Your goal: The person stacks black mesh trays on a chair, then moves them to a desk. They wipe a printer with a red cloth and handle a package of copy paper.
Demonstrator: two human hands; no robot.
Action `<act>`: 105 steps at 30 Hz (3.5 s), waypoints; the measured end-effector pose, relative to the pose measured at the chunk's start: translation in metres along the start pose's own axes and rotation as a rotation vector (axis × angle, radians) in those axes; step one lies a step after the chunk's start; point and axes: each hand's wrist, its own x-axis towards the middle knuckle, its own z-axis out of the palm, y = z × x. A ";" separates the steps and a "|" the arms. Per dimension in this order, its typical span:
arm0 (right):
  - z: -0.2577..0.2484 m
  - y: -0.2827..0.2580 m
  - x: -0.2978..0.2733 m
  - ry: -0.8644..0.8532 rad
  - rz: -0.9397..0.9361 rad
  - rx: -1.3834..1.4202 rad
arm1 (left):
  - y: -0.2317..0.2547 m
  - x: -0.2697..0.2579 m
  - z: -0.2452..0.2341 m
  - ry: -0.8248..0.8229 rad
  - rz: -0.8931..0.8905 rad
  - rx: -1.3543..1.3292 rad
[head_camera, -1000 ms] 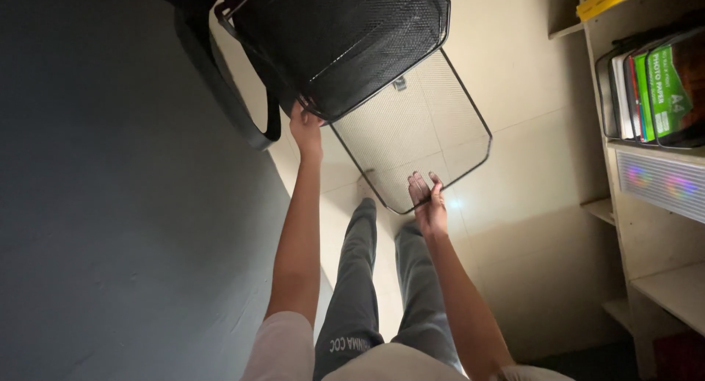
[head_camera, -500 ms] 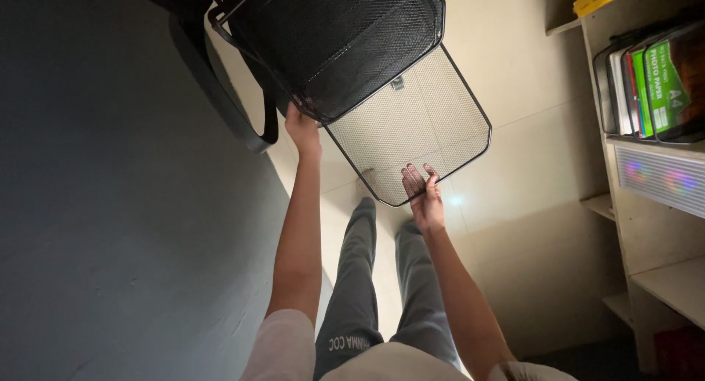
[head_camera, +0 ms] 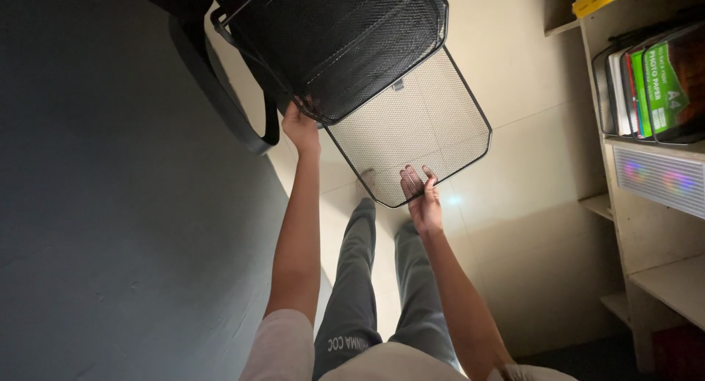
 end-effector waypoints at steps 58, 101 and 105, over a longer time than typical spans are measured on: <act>0.075 0.024 0.097 0.051 -0.008 -0.021 | -0.023 0.052 -0.027 -0.155 -0.413 -0.011; -0.040 0.080 0.248 0.436 0.230 -0.017 | 0.240 0.105 0.105 0.015 0.698 1.087; -0.117 0.062 0.228 0.613 0.356 -0.066 | 0.258 0.108 0.110 -0.023 0.645 0.991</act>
